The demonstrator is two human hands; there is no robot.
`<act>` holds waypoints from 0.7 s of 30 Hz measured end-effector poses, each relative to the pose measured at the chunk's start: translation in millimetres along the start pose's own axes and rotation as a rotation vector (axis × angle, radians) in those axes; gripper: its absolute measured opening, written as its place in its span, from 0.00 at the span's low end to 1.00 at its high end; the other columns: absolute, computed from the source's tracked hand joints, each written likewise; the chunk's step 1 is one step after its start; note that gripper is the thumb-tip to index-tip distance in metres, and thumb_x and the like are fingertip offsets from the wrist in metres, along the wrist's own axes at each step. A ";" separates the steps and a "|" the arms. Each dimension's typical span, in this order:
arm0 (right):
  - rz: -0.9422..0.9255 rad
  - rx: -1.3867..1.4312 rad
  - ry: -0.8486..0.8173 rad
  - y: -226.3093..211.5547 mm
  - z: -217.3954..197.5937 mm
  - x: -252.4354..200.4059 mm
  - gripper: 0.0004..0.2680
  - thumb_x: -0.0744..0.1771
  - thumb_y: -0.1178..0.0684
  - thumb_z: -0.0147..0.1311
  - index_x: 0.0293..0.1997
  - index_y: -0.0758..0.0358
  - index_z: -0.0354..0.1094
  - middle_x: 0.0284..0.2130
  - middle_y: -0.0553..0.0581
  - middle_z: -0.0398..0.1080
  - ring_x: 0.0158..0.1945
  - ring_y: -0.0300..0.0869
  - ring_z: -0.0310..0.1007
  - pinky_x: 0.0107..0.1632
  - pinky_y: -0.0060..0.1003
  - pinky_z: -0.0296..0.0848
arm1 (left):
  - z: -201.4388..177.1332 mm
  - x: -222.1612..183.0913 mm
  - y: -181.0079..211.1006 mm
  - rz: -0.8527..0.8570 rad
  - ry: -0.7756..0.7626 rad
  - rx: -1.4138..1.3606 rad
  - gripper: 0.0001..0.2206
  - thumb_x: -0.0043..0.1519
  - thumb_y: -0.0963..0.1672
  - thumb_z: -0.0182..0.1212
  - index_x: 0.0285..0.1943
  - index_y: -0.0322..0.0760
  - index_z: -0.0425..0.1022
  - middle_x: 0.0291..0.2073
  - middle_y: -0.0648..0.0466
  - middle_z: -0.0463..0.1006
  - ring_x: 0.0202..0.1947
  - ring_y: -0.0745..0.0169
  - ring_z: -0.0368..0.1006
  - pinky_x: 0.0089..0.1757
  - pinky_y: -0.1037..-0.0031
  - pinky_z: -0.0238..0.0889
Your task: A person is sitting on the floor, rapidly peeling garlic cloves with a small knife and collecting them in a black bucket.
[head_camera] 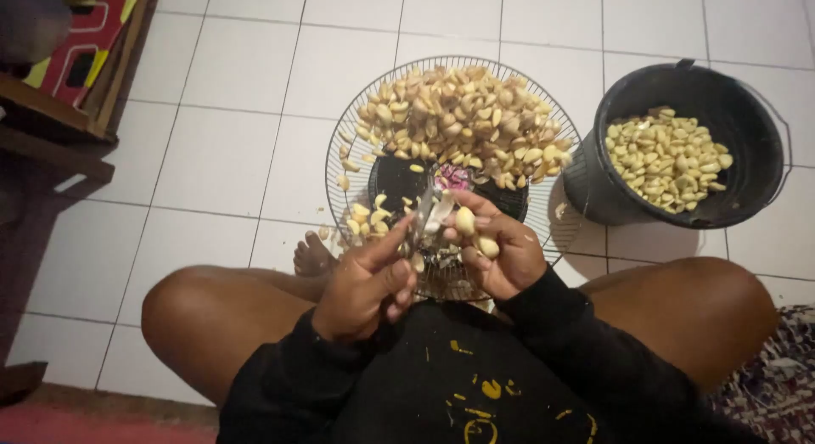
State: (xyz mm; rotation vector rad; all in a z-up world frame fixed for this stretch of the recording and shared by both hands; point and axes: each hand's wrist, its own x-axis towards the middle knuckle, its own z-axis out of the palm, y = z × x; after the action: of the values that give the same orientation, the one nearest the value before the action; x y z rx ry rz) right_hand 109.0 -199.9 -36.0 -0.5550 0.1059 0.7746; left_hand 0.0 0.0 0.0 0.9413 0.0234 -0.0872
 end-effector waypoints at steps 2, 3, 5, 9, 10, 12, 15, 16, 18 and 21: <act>-0.007 -0.019 0.051 -3.7 -0.6 2.7 0.17 0.65 0.57 0.46 0.62 0.66 0.64 0.38 0.67 0.74 0.41 0.51 0.81 0.18 0.20 0.60 | 0.4 0.2 5.5 0.003 -0.043 0.075 0.27 0.64 0.40 0.59 0.75 0.37 0.59 0.13 0.44 0.69 0.09 0.61 0.63 0.13 0.77 0.60; -0.007 -0.034 0.109 -4.6 -1.4 2.9 0.17 0.65 0.53 0.47 0.60 0.65 0.66 0.36 0.62 0.73 0.38 0.48 0.80 0.19 0.20 0.59 | 0.6 -1.0 7.6 -0.001 -0.079 0.146 0.27 0.63 0.39 0.60 0.74 0.36 0.63 0.12 0.43 0.70 0.08 0.60 0.64 0.13 0.76 0.61; -0.016 -0.049 0.174 -10.3 -12.7 13.0 0.14 0.66 0.53 0.47 0.57 0.66 0.67 0.36 0.62 0.74 0.36 0.47 0.80 0.17 0.20 0.60 | 6.6 -4.9 34.2 -0.079 -0.133 0.383 0.25 0.63 0.41 0.61 0.71 0.38 0.67 0.15 0.42 0.75 0.11 0.60 0.68 0.16 0.74 0.63; -0.067 0.106 0.237 -24.3 -21.9 16.2 0.09 0.67 0.59 0.52 0.51 0.70 0.65 0.39 0.63 0.71 0.31 0.39 0.74 0.18 0.20 0.67 | 7.9 -11.7 64.7 -0.466 -0.340 1.464 0.25 0.63 0.49 0.54 0.70 0.79 0.65 0.37 0.55 0.86 0.20 0.57 0.76 0.30 0.69 0.70; -0.072 0.105 0.234 -31.2 -23.1 16.0 0.09 0.67 0.59 0.52 0.51 0.70 0.65 0.39 0.63 0.71 0.31 0.39 0.74 0.18 0.20 0.67 | 0.9 -11.6 61.5 -0.461 -0.342 1.467 0.25 0.63 0.49 0.54 0.70 0.79 0.65 0.37 0.55 0.86 0.20 0.57 0.76 0.30 0.69 0.70; -0.160 0.163 0.086 -44.7 -24.7 16.5 0.09 0.63 0.65 0.46 0.48 0.69 0.61 0.40 0.63 0.66 0.34 0.42 0.71 0.29 0.25 0.74 | -13.4 -11.4 55.9 -0.769 -0.336 1.677 0.22 0.66 0.51 0.53 0.70 0.56 0.57 0.49 0.46 0.80 0.42 0.42 0.79 0.42 0.54 0.69; -0.382 0.058 0.143 -91.0 -10.5 4.0 0.06 0.61 0.67 0.47 0.30 0.60 0.60 0.36 0.62 0.70 0.35 0.45 0.75 0.35 0.28 0.78 | -37.1 -12.1 42.3 -0.675 -0.309 1.754 0.38 0.62 0.58 0.58 0.79 0.50 0.47 0.50 0.38 0.78 0.48 0.34 0.77 0.48 0.52 0.67; -0.386 0.058 0.142 -111.8 -12.0 1.3 0.06 0.61 0.67 0.47 0.30 0.60 0.60 0.36 0.62 0.70 0.35 0.45 0.75 0.35 0.28 0.78 | -33.0 -11.1 45.9 -0.673 -0.311 1.756 0.38 0.62 0.58 0.58 0.79 0.50 0.47 0.50 0.38 0.78 0.48 0.34 0.77 0.48 0.52 0.67; -0.463 0.267 0.234 -154.2 -12.8 -1.9 0.09 0.61 0.63 0.43 0.44 0.72 0.58 0.35 0.60 0.63 0.30 0.39 0.64 0.30 0.25 0.67 | -25.2 -9.1 53.9 -0.657 -0.239 1.709 0.35 0.61 0.57 0.59 0.77 0.53 0.53 0.54 0.47 0.78 0.48 0.41 0.78 0.45 0.57 0.68; -0.916 0.367 0.623 -212.6 17.1 -14.1 0.10 0.62 0.66 0.40 0.46 0.76 0.54 0.39 0.68 0.64 0.34 0.52 0.69 0.35 0.44 0.77 | -29.3 -9.9 51.3 -0.585 -0.221 1.749 0.33 0.63 0.57 0.57 0.75 0.48 0.54 0.47 0.40 0.80 0.43 0.32 0.77 0.43 0.51 0.69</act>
State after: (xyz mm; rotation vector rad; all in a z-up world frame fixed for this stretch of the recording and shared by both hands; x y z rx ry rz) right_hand 243.3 -323.3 75.4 -0.4110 0.5169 -0.3277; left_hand -4.9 54.3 24.7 2.6424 0.0136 -0.8509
